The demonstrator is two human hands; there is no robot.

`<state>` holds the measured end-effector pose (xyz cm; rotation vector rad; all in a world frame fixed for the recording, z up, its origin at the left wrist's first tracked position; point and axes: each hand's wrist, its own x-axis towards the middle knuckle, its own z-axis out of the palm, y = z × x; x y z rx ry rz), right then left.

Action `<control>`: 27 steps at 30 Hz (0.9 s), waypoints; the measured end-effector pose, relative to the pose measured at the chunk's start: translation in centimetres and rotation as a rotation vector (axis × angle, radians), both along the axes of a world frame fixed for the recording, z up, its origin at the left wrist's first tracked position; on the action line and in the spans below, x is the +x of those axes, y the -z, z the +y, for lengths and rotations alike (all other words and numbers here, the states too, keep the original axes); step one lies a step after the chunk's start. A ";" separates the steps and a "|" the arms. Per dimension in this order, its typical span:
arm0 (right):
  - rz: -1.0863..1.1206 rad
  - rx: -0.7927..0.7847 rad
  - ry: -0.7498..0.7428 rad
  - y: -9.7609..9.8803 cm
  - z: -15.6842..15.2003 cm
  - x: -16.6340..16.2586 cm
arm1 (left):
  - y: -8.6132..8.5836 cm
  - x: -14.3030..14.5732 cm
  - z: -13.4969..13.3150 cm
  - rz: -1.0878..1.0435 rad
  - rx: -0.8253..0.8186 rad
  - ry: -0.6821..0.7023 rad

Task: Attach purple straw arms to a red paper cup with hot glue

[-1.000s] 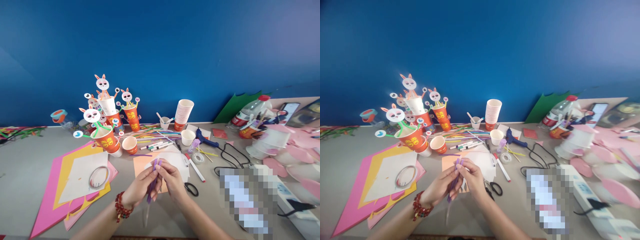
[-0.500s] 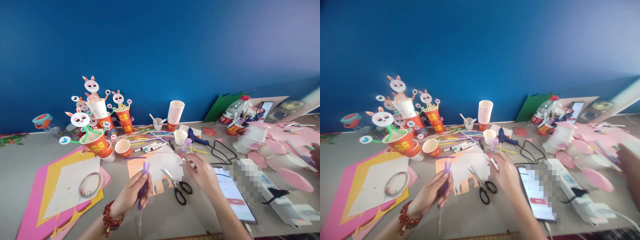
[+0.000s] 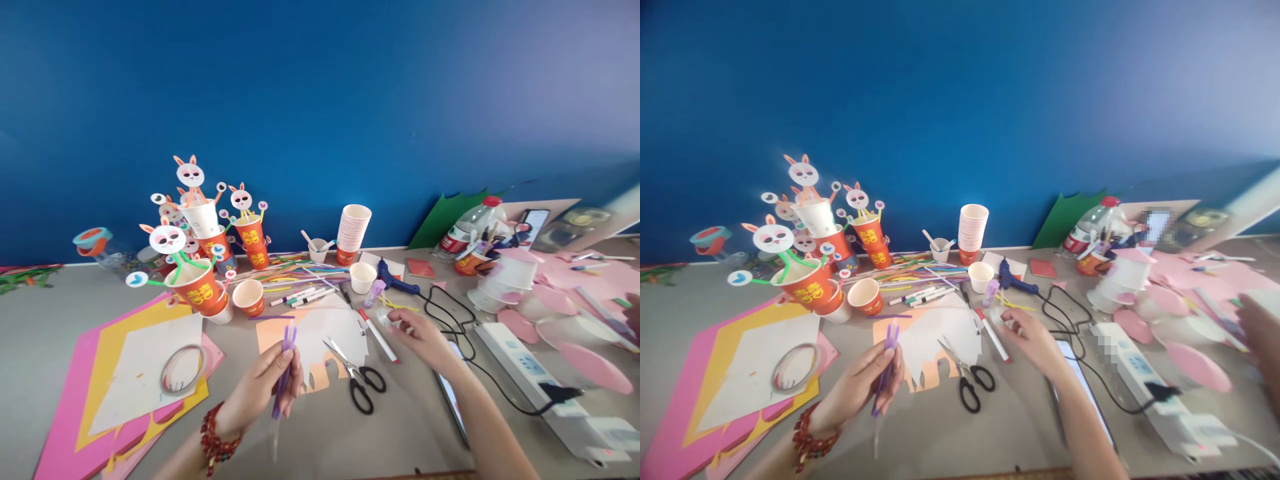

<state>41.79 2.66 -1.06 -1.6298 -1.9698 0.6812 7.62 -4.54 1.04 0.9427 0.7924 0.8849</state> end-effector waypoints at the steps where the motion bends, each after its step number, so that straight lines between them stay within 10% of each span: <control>1: 0.162 -0.068 -0.023 -0.6 -0.4 0.1 | 0.0 0.0 0.1 0.010 0.015 -0.010; 12: 1.345 -0.551 -0.497 -0.9 -5.0 -8.8 | -2.0 1.6 0.6 -0.006 0.121 -0.081; 19: 1.492 -0.596 -0.142 -1.0 -5.6 -13.6 | -1.2 1.5 0.5 -0.231 -0.011 -0.166; 27: 1.606 -0.653 -0.123 -0.1 -6.0 -15.9 | -0.9 1.2 0.2 -0.376 0.001 -0.100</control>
